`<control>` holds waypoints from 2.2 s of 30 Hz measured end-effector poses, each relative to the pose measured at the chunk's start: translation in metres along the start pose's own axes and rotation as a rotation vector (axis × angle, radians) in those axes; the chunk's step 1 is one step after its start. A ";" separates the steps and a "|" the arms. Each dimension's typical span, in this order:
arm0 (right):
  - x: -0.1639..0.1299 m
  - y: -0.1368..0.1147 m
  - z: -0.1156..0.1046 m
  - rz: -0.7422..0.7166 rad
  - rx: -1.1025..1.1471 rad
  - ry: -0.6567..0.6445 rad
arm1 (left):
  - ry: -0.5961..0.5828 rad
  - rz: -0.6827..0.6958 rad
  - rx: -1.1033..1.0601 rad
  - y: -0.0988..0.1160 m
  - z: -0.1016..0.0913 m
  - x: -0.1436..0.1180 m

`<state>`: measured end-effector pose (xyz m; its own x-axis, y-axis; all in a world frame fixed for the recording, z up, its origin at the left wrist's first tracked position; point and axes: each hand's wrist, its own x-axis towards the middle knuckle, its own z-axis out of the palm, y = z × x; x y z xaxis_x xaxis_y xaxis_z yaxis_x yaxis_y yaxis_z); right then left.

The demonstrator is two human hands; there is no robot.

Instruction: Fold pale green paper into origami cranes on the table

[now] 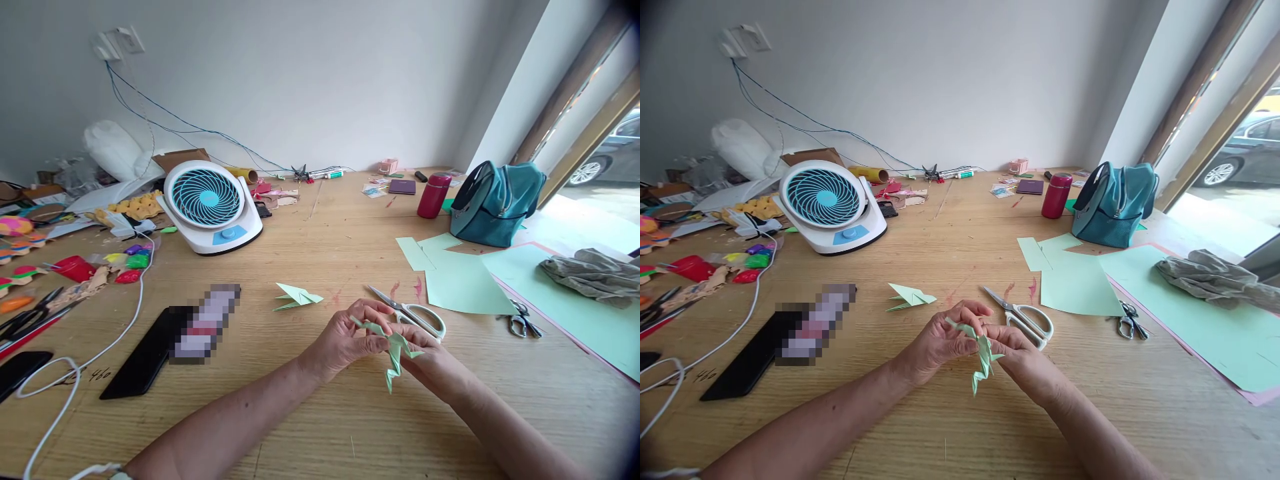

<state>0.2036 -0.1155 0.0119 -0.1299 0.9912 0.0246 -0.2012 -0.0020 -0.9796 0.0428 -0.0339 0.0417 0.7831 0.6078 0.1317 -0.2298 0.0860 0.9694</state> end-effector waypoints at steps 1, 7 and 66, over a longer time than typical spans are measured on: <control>0.000 0.001 0.000 0.010 -0.032 0.028 | -0.003 0.016 0.027 0.001 0.001 -0.001; 0.001 -0.006 -0.008 -0.067 -0.116 0.341 | 0.155 0.035 0.173 0.005 -0.001 -0.001; -0.006 -0.003 0.001 -0.422 -0.521 0.363 | 0.118 0.444 0.729 -0.002 -0.016 0.003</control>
<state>0.2036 -0.1214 0.0151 0.2016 0.8757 0.4387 0.3327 0.3601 -0.8716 0.0365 -0.0194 0.0372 0.6343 0.5462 0.5471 -0.0406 -0.6832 0.7291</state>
